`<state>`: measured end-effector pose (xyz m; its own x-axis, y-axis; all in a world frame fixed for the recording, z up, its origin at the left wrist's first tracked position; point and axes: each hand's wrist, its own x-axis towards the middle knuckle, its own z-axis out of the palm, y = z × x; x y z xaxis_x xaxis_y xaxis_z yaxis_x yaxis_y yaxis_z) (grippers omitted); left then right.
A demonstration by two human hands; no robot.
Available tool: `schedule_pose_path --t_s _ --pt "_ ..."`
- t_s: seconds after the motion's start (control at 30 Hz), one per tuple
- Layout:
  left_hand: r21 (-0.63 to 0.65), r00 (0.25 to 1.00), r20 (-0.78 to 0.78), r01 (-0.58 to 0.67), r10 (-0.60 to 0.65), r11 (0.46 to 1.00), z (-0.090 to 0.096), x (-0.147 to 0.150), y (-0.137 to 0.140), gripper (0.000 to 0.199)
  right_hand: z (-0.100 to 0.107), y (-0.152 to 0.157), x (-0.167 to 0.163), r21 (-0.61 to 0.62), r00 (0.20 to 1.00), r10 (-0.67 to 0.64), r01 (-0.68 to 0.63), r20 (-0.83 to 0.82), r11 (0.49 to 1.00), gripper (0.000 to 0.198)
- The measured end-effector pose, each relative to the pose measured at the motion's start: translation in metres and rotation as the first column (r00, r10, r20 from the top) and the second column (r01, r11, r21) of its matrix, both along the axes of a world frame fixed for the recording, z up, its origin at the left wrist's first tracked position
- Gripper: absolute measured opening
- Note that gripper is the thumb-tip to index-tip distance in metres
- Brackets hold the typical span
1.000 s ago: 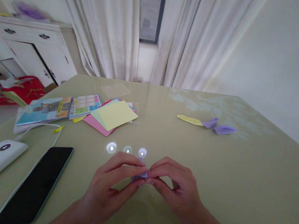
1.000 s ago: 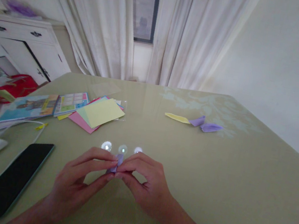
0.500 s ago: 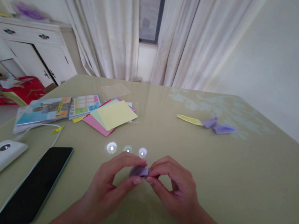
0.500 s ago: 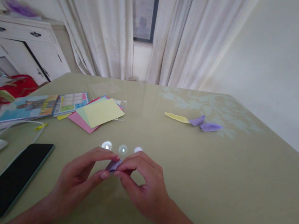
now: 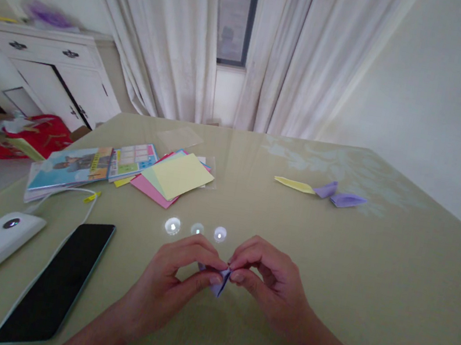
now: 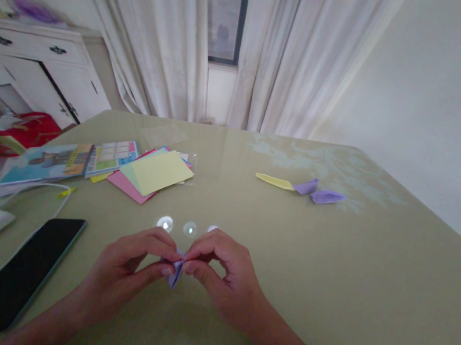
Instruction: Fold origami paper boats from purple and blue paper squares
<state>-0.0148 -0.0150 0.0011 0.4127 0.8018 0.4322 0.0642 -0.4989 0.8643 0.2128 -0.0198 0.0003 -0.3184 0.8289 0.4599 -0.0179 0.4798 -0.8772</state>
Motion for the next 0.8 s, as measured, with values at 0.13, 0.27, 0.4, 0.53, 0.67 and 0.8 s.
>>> schedule_pose_path --t_s 0.13,0.27,0.4,0.53,0.67,0.8 --pt "0.035 0.998 -0.041 -0.037 0.039 0.999 0.0006 0.0008 -0.002 0.01 -0.0005 -0.0014 -0.0006 -0.047 0.999 0.011 -0.012 -0.031 0.999 0.007" --pt "-0.033 0.994 -0.092 -0.06 0.057 0.998 0.0004 0.0011 -0.0041 0.007 0.0021 -0.0019 -0.0018 -0.056 0.999 -0.029 0.028 -0.023 0.998 0.009" --pt "-0.189 1.0 -0.023 -0.01 0.006 0.982 -0.0001 0.0026 -0.0056 0.008 0.0033 -0.0009 -0.0015 -0.06 1.0 -0.02 0.019 -0.009 0.998 0.008" --pt "-0.36 0.999 0.051 0.025 -0.007 0.933 -0.0006 0.0055 -0.0061 0.02 0.0017 -0.0002 -0.0008 -0.044 0.999 -0.032 0.033 0.024 0.999 0.006" --pt "-0.365 0.999 0.035 0.005 0.008 0.931 -0.0008 0.0068 -0.0063 0.025 0.0015 -0.0011 -0.0017 -0.04 0.998 -0.039 0.041 0.04 0.998 0.007" --pt "-0.298 0.996 0.07 -0.035 0.058 0.954 -0.0033 0.0073 -0.0074 0.024 0.0002 -0.0031 -0.0048 -0.106 1.0 -0.019 0.02 0.017 0.994 0.009"
